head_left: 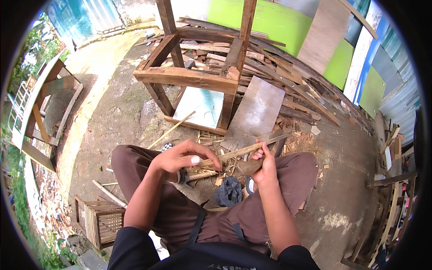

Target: The person sits on the ground and uses a knife to shave thin strips from a small wooden stick, repeatedly turning the stick and removing shavings. The person occasionally inspects the stick and continues shaving along its length.

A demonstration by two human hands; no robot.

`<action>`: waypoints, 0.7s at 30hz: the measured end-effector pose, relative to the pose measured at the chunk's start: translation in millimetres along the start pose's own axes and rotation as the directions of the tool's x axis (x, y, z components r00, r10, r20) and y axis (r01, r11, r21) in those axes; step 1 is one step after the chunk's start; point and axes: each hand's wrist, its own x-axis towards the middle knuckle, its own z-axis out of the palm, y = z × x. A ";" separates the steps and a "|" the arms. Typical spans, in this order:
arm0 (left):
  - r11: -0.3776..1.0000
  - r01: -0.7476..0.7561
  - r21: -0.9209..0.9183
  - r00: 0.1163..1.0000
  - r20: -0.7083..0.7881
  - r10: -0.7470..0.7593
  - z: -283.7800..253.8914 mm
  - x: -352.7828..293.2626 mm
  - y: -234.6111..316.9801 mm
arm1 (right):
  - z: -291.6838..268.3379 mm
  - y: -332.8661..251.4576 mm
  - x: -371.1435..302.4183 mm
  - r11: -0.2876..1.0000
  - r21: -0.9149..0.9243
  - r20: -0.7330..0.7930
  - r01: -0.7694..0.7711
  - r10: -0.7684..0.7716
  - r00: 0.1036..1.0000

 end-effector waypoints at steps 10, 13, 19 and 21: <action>0.720 -0.662 0.208 0.114 -0.922 0.371 15.5 -55.6 -30.6 | -18.9 41.7 6.9 0.838 -0.307 -0.377 -0.452 0.328 0.866; 0.874 -0.363 0.324 -0.048 -0.943 0.329 7.3 -69.4 -39.8 | -27.0 45.9 -1.5 0.831 -0.397 -0.364 -0.389 0.247 0.898; 0.916 0.160 0.369 0.315 -0.898 0.307 18.5 -68.6 -94.1 | -31.8 30.4 -6.6 0.793 -0.559 -0.266 -0.244 0.108 0.958; 0.931 0.127 0.343 0.330 -0.899 0.287 18.6 -63.7 -106.9 | -36.0 26.1 -5.2 0.783 -0.575 -0.253 -0.235 0.103 0.962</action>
